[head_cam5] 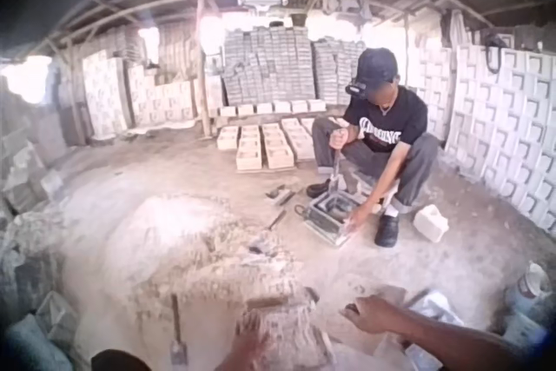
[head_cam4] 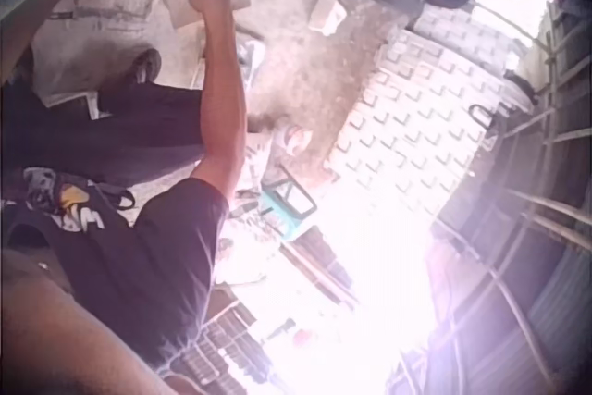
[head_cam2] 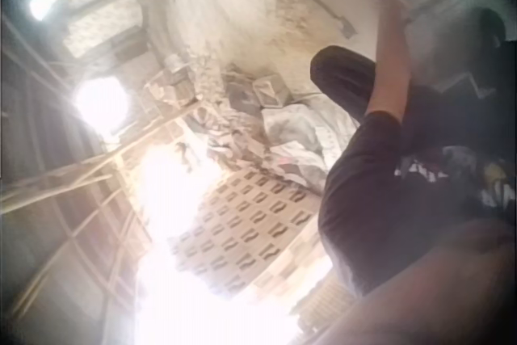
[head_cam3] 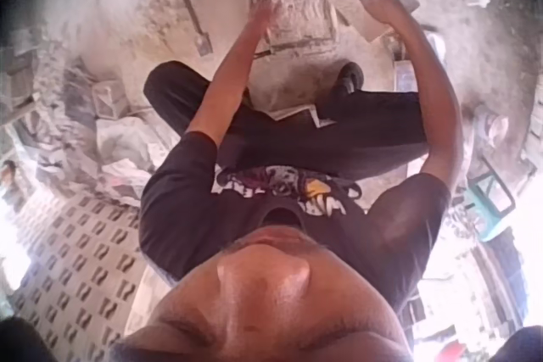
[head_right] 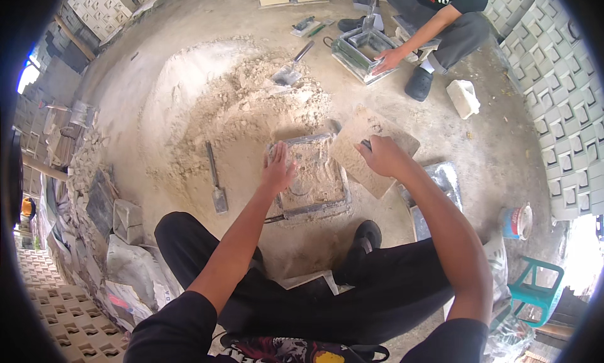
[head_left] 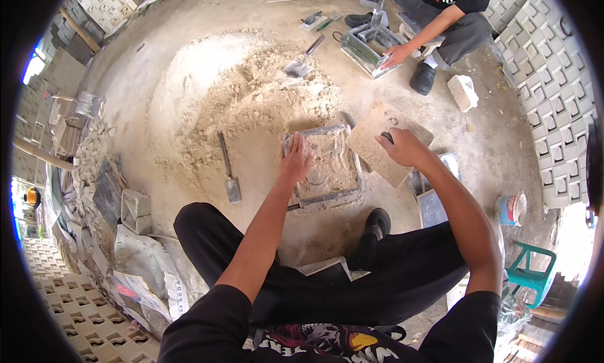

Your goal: The person fills a metal mold with a cement mixture using a hand trowel and levels the surface. They then use a cylindrical metal tool to compress the mixture into circular holes in the mold while working on a dirt floor.

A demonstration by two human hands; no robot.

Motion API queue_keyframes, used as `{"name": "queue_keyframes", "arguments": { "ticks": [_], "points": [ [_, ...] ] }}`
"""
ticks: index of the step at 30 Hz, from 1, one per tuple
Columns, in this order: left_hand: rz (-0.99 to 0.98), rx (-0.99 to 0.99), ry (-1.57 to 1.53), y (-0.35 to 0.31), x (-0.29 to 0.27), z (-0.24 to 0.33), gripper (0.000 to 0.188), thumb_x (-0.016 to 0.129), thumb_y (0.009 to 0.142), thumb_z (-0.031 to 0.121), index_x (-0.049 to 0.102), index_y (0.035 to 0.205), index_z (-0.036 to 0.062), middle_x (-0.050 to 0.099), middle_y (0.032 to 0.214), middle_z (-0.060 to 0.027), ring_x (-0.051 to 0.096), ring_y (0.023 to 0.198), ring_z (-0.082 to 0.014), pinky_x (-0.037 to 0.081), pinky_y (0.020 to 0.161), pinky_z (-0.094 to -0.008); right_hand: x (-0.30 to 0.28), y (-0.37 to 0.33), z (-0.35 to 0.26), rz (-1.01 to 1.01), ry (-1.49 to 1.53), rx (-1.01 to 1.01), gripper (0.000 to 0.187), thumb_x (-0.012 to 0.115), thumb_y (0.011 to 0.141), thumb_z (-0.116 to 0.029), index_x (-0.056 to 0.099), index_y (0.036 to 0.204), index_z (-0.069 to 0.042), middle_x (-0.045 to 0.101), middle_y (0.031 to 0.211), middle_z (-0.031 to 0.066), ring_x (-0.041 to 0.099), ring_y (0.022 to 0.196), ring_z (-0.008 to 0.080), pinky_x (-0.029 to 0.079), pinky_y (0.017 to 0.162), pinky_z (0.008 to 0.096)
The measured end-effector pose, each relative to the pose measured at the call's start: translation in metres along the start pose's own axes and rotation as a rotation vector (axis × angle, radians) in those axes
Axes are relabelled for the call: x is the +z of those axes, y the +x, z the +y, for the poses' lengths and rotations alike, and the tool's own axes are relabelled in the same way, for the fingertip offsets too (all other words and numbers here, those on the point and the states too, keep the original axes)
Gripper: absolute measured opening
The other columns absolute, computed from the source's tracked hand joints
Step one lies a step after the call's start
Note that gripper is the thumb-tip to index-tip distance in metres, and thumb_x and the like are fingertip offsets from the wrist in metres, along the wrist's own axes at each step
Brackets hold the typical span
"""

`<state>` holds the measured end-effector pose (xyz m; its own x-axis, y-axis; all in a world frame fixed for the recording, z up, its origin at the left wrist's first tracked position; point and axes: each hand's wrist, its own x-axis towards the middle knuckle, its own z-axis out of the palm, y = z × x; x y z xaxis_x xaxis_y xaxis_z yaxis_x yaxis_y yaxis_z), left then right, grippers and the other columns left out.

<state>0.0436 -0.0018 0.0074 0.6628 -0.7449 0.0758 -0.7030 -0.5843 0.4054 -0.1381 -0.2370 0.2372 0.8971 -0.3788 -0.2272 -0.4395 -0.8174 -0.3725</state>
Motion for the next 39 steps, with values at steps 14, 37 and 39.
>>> {"name": "queue_keyframes", "arguments": {
  "ticks": [14, 37, 39],
  "points": [
    [0.190, -0.474, -0.182, 0.033, -0.154, -0.116, 0.066, 0.041, 0.095, 0.049, 0.041, 0.140, 0.0008, 0.034, 0.147, -0.0237, 0.029, 0.138, -0.0385, 0.017, 0.113, -0.0558, 0.075, 0.066, -0.128, 0.140, 0.794, 0.171, 0.049, 0.045, 0.096, -0.046, 0.053, 0.082, 0.000, 0.058, 0.059, 0.0085, 0.058, 0.046, 0.0192, 0.048, 0.049, 0.0361],
    [0.237, -0.874, -0.335, -0.046, -0.072, -0.261, 0.036, 0.061, 0.083, 0.030, 0.066, 0.105, 0.0022, 0.068, 0.096, -0.0213, 0.064, 0.095, -0.0387, 0.050, 0.082, -0.0460, 0.357, 0.234, -0.227, 0.197, 0.558, 0.197, 0.032, 0.055, 0.085, -0.014, 0.056, 0.113, 0.002, 0.059, 0.108, 0.0275, 0.056, 0.102, 0.0438, 0.045, 0.085, 0.0494],
    [0.175, -0.845, -0.371, -0.046, -0.062, -0.264, 0.040, 0.064, 0.082, 0.031, 0.066, 0.103, -0.0024, 0.067, 0.097, -0.0253, 0.063, 0.097, -0.0413, 0.049, 0.084, -0.0473, 0.357, 0.229, -0.229, 0.369, 0.430, 0.086, 0.039, 0.056, 0.085, -0.013, 0.051, 0.120, 0.001, 0.055, 0.112, 0.0260, 0.053, 0.105, 0.0440, 0.043, 0.089, 0.0492]
  ]
}}
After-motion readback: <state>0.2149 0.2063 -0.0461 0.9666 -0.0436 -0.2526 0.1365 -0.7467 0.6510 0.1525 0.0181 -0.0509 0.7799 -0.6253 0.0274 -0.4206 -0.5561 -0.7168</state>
